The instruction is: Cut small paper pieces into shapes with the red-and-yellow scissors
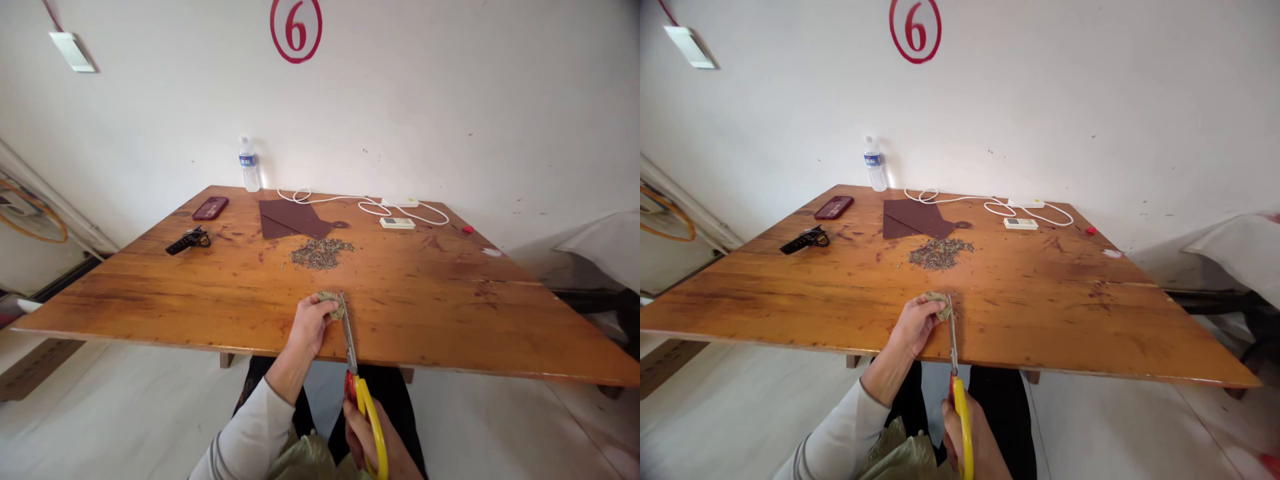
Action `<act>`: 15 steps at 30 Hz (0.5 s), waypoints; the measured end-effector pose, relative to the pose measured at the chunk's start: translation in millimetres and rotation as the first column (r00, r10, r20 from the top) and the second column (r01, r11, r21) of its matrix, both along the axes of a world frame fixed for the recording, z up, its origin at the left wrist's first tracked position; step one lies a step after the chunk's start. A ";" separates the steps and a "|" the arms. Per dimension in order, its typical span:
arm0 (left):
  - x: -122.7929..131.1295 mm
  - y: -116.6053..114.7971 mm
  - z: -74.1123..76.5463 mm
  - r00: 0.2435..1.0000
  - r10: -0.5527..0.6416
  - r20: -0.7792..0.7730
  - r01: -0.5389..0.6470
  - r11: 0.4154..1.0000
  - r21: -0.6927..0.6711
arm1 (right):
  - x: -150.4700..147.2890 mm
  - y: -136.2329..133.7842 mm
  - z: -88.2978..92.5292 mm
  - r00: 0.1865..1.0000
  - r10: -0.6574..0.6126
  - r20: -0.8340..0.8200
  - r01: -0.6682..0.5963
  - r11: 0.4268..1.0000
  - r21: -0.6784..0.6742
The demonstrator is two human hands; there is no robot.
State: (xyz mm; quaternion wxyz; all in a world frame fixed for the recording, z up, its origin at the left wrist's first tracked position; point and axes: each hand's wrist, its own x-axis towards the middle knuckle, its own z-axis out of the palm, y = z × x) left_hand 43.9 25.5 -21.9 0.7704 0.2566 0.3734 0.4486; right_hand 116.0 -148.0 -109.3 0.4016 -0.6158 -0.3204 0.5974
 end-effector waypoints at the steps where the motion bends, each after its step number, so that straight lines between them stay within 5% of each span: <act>1: -0.3 0.1 0.0 1.000 -0.004 -0.001 0.004 1.000 0.000 | 0.6 -0.4 -3.3 1.000 -0.001 -0.004 0.001 1.000 0.014; 15: -0.8 2.3 -3.6 0.999 -0.050 -0.008 0.050 0.998 0.039 | 15.2 -4.2 -4.4 1.000 -0.006 -0.005 0.006 1.000 0.005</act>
